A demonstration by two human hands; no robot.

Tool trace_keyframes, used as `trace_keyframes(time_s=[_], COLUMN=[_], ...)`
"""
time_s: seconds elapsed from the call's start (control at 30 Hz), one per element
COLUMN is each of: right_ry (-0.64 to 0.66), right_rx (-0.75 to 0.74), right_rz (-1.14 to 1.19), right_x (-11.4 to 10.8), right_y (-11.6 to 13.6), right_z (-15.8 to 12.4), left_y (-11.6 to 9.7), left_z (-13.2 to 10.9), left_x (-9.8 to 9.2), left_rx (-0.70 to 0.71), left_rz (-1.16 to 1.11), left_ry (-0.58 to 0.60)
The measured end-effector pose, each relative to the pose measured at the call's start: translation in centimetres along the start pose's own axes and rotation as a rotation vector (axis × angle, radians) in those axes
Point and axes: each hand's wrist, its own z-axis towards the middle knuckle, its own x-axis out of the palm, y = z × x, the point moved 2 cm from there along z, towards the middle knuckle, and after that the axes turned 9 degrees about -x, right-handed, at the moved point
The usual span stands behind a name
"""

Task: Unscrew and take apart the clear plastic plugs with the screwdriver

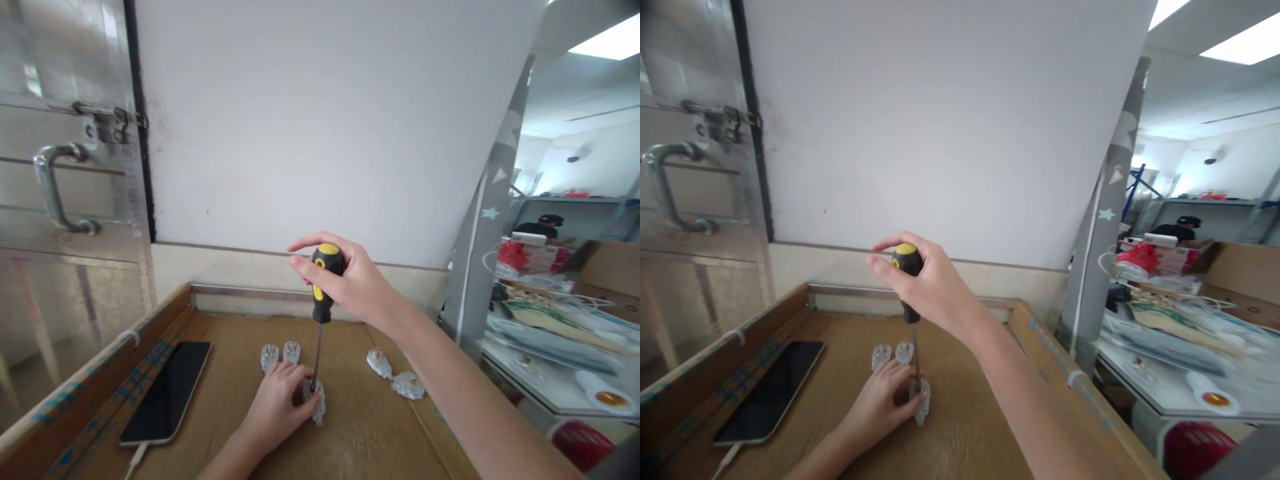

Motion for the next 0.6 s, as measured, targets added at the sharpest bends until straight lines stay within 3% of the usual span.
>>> trace_keyframes(time_s=[0.13, 0.2, 0.37, 0.5, 0.6], right_ry=[-0.43, -0.498, -0.341, -0.216, -0.253], right_rx=[-0.087, -0.046, 0.112, 0.147, 0.145], right_rz=[0.069, 0.221, 0.509, 0.418, 0.378], right_x=[-0.1, -0.1, 0.2, 0.0, -0.3], right_y=[-2.1, -2.6, -1.7, -0.7, -0.8], right_z=[0.3, 0.2, -0.3, -0.1, 0.5], left_y=[-0.4, -0.7, -1.0, -0.9, -1.0], left_z=[-0.1, -0.1, 0.0, -0.1, -0.2], left_x=[-0.2, -0.4, -0.4, -0.2, -0.1], left_rx=[-0.003, 0.003, 0.029, 0.025, 0.007], left_rz=[0.019, 0.029, 0.016, 0.014, -0.002], left_ry=[-0.033, -0.046, -0.01, 0.009, 0.024])
